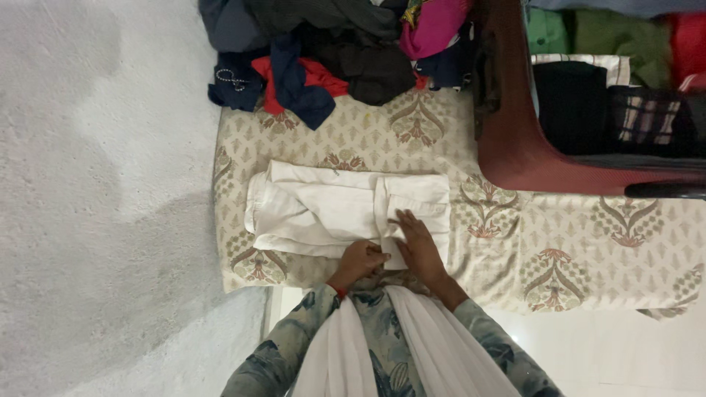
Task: The person folds a white shirt by hand and places it into an open suitcase.
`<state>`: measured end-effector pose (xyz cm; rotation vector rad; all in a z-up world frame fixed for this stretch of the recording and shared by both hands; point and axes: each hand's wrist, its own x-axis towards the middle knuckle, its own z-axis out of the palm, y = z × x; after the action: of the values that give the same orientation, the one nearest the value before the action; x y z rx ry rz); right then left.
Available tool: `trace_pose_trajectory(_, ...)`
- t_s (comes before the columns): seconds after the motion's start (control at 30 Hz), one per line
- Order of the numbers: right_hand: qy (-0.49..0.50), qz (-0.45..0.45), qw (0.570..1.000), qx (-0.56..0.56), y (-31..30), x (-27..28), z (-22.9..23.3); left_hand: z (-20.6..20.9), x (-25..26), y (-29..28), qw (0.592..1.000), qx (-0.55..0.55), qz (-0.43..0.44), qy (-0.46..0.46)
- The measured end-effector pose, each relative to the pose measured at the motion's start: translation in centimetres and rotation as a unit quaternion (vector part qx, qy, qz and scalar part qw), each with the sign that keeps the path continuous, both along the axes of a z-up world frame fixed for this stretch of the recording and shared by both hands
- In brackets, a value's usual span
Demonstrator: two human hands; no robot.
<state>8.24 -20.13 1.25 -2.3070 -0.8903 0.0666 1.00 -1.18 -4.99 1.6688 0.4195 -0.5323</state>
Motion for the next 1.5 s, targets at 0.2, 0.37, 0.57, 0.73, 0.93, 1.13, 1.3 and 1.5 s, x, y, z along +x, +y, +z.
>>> trace_pose_trajectory(0.2,0.35,-0.177,0.915,0.094,-3.5,0.2,-2.5,0.4,0.6,-1.4,1.0,0.016,-0.006,-0.022)
trace_pose_trajectory(0.37,0.372,-0.227,0.879,0.193,-6.0,1.5,-4.9,0.9,1.5,-1.6,0.991,0.089,0.023,-0.094)
trace_pose_trajectory(0.57,0.388,-0.223,0.869,0.211,-7.2,1.2,-3.4,2.3,2.3,-1.3,0.979,0.123,0.058,-0.155)
trace_pose_trajectory(0.73,0.39,-0.219,0.867,0.219,-6.7,0.5,-2.2,2.4,2.4,-0.9,0.988,0.046,0.088,-0.122)
trace_pose_trajectory(0.93,0.427,-0.222,0.872,0.088,-5.0,-0.1,-0.7,-1.5,2.8,0.2,0.992,-0.029,0.126,-0.002)
trace_pose_trajectory(1.13,0.323,-0.008,0.932,0.165,-2.5,-0.8,4.4,-3.3,2.9,0.3,0.979,-0.081,0.187,0.014)
trace_pose_trajectory(1.3,0.164,0.139,0.975,-0.056,-2.0,-0.7,3.6,-3.7,2.8,0.6,0.981,-0.085,0.174,0.015)
trace_pose_trajectory(1.5,0.278,-0.227,0.927,0.106,-5.6,0.8,-1.1,-2.6,2.6,0.3,0.973,-0.128,0.188,0.028)
